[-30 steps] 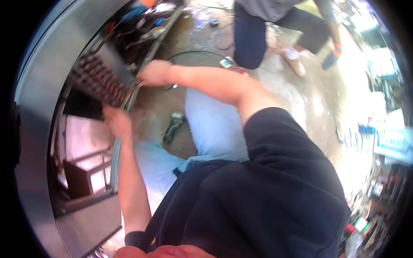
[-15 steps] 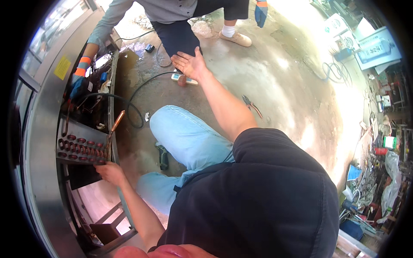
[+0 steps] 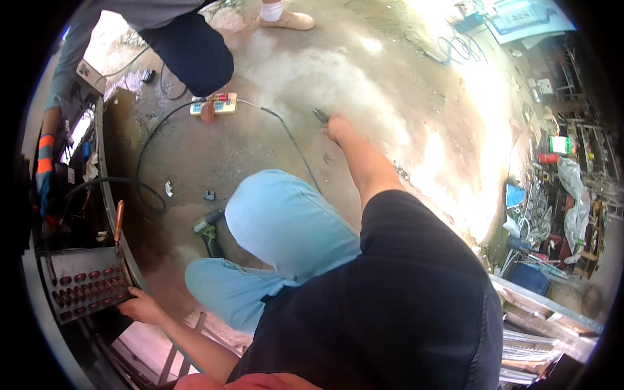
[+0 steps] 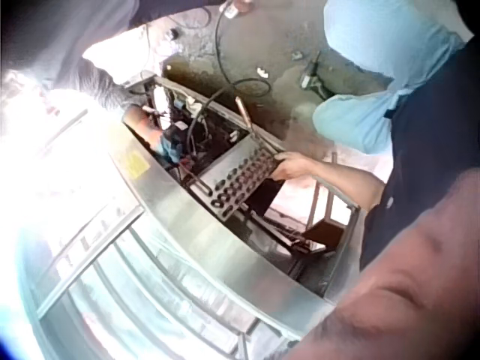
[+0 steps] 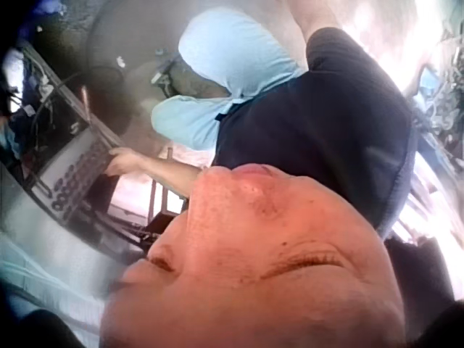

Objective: The person kneels on the floor and uses a soldering iron to heat and secure a copper pipe connected to a metal heat exchanger unit. They repeatedly apply heat to the joint and adjust the pipe's position while a coworker observes nearby.

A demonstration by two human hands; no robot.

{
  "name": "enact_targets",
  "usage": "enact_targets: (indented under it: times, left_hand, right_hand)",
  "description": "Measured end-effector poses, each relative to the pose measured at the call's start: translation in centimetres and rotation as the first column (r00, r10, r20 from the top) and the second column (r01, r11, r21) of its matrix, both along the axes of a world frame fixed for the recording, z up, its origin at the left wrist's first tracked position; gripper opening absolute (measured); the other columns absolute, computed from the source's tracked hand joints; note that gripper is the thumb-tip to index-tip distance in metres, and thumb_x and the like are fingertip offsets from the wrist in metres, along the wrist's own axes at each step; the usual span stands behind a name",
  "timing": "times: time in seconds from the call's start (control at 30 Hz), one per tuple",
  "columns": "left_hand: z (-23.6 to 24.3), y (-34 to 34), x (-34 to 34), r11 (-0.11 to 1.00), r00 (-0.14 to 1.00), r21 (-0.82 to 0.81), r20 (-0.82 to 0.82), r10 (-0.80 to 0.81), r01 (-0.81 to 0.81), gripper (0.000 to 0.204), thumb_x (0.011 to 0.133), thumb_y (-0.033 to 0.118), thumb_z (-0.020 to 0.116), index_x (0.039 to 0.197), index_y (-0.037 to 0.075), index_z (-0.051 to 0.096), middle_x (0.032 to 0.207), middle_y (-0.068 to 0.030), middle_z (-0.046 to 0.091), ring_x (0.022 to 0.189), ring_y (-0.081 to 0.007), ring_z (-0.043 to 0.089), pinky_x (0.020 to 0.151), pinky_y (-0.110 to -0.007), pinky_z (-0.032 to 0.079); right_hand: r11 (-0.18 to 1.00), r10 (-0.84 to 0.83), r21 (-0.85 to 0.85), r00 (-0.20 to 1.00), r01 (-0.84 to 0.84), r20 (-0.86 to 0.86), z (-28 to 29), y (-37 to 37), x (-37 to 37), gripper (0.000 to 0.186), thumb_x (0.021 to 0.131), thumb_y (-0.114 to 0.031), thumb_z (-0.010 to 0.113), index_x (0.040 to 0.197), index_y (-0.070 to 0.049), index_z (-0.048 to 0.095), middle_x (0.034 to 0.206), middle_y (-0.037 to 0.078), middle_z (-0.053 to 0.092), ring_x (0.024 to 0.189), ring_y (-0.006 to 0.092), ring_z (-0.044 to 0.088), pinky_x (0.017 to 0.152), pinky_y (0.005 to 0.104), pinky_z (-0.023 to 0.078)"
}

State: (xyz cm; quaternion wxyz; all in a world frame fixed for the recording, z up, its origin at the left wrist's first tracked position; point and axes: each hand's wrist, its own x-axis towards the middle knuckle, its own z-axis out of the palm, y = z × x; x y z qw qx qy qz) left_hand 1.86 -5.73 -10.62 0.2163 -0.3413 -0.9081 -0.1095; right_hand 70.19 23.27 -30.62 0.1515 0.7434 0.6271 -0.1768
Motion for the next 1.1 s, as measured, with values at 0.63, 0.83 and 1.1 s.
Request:
enact_targets:
  times: [0.63,0.83,1.1]
  left_hand:
    - [2.5,1.8,3.5,0.996,0.997,0.045,0.029,0.072,-0.073,0.068,0.091,0.020,0.065,0.145,-0.012,0.038,0.117,-0.0260,0.057,0.104,-0.0421,0.061,0.090,-0.051,0.049]
    - [2.7,1.4,3.5,0.992,0.992,0.036,-0.009,0.124,-0.123,0.063,0.090,0.018,0.062,0.142,-0.012,0.042,0.114,-0.0217,0.058,0.101,-0.0368,0.062,0.088,-0.046,0.050]
    - [3.4,1.9,3.9,0.989,0.993,0.087,-0.010,0.117,-0.116,0.056,0.088,0.015,0.059,0.137,-0.011,0.047,0.111,-0.0191,0.060,0.100,-0.0349,0.062,0.089,-0.044,0.049]
  right_hand:
    - [0.894,0.405,0.244,0.446,-0.375,-0.798,33.0,2.1,-28.0,0.039,0.099,-0.041,0.064,0.087,-0.004,0.063,0.075,0.001,0.060,0.065,0.0092,0.056,0.058,0.0274,0.046]
    - [0.702,0.396,-0.073,0.473,-0.709,-0.787,33.9,-6.1,-42.0,0.045,0.095,-0.043,0.070,0.105,0.000,0.074,0.087,0.010,0.070,0.071,0.0164,0.066,0.059,0.0351,0.053]
    - [0.848,0.393,0.022,0.601,-0.529,-0.696,24.4,-13.5,-48.0,0.053,0.092,-0.042,0.071,0.101,0.009,0.071,0.090,0.022,0.071,0.080,0.0319,0.072,0.066,0.0440,0.057]
